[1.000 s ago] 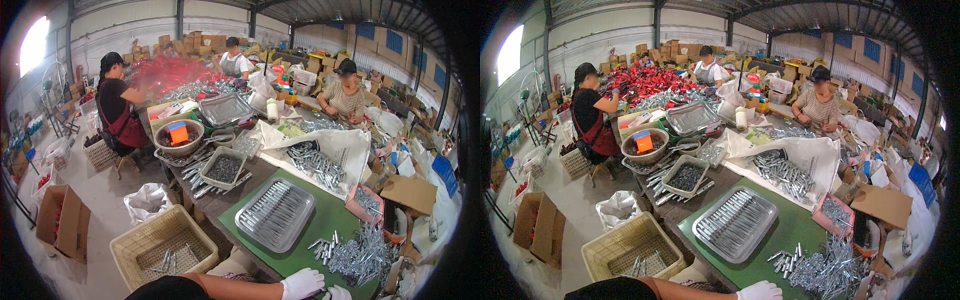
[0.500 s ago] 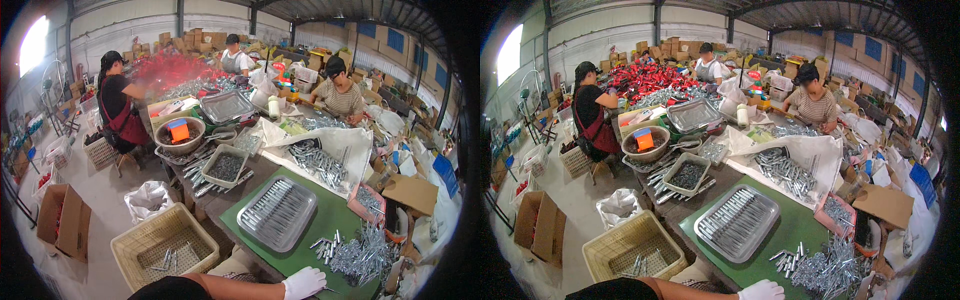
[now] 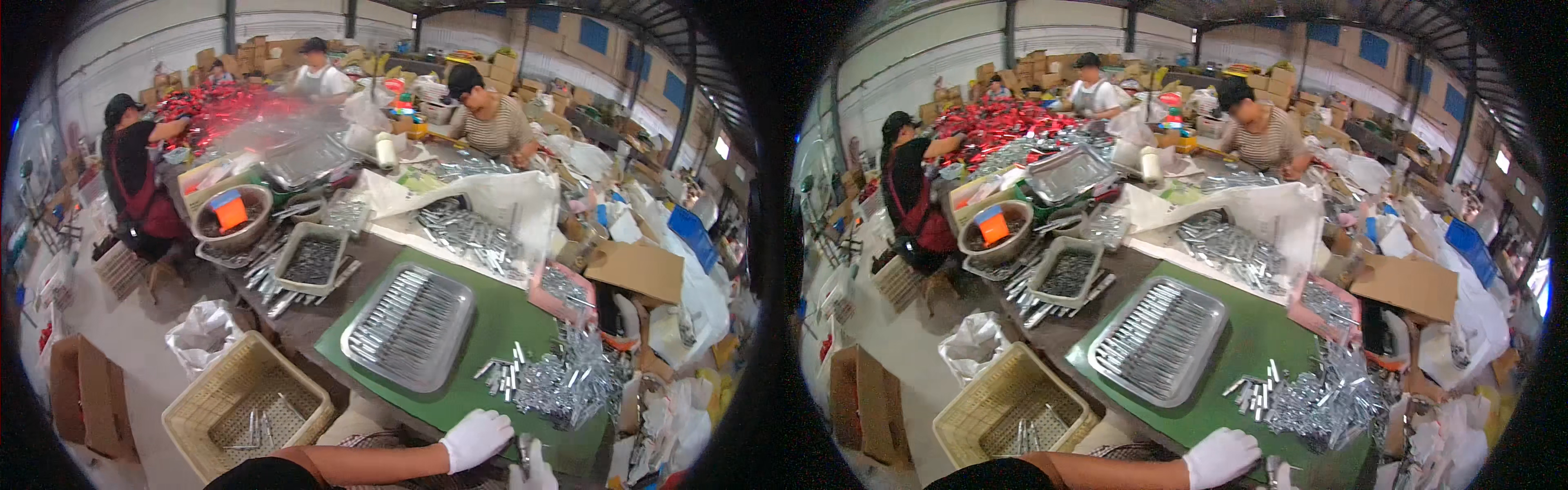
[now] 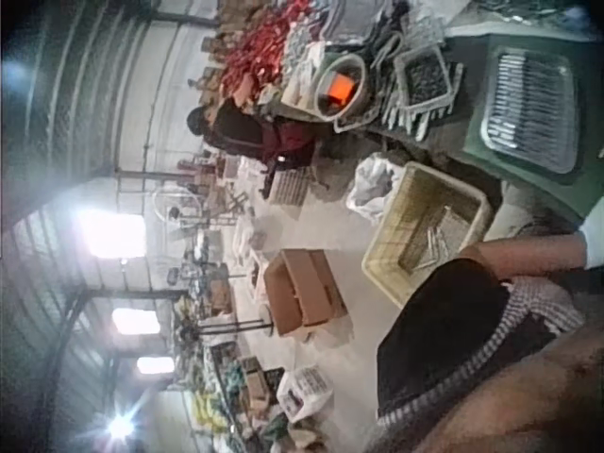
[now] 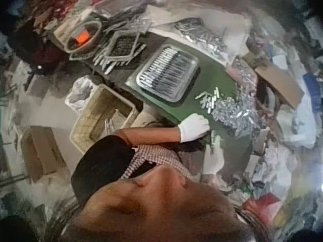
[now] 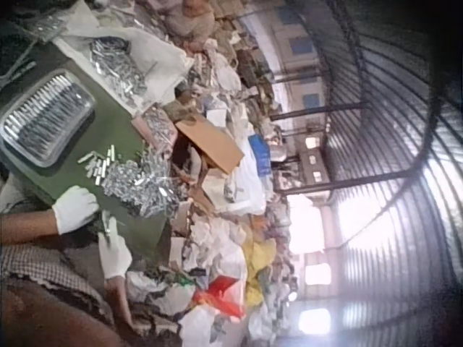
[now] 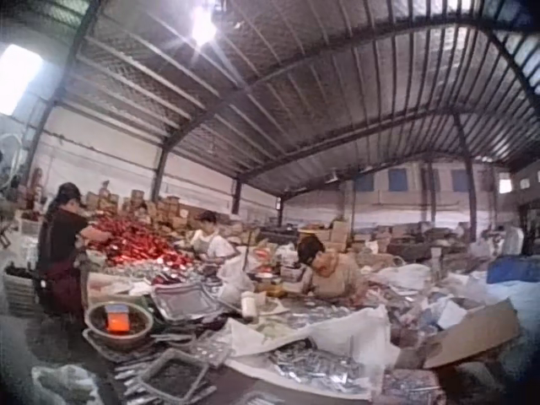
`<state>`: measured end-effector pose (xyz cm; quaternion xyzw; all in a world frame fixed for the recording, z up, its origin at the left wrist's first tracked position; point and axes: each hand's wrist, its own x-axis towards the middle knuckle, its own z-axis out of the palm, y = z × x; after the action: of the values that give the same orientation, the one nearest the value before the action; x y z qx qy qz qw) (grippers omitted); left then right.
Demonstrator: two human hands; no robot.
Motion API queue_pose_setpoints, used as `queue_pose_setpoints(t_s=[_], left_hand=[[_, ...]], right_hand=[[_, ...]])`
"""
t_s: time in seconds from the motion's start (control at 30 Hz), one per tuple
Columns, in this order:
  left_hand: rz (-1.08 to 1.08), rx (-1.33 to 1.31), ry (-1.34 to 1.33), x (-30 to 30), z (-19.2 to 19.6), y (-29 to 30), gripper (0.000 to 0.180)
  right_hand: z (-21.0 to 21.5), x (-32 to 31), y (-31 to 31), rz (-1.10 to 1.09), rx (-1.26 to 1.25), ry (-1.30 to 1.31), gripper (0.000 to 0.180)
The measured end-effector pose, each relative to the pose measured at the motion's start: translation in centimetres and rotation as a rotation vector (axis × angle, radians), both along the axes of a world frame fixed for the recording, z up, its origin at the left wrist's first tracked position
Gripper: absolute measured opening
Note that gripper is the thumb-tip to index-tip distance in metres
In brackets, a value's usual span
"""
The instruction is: Picking up small metal pins and assembling them using a handheld tool before placing them in a tray.
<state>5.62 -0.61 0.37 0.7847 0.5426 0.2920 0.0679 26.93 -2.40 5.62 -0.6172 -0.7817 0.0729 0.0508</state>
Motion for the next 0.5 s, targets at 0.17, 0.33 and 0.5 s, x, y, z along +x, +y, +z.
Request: queue_pose_setpoints(t_s=[0.17, 0.33, 0.5], left_hand=[[0.020, -0.020, 0.025, 1.0, -0.4, 0.6, 0.012], [0.049, -0.088, 0.090, 0.6, -0.3, 0.5, 0.012], [0.029, 0.003, 0.030, 0.8, -0.4, 0.0, 0.014]], right_hand=[[-1.1, -0.4, -0.2, 0.070, 0.253, 0.342, 0.069], [-0.8, -0.6, -0.4, 0.040, 0.199, 0.361, 0.067], [-0.7, -0.7, 0.5, -0.142, -0.249, 0.110, 0.068]])
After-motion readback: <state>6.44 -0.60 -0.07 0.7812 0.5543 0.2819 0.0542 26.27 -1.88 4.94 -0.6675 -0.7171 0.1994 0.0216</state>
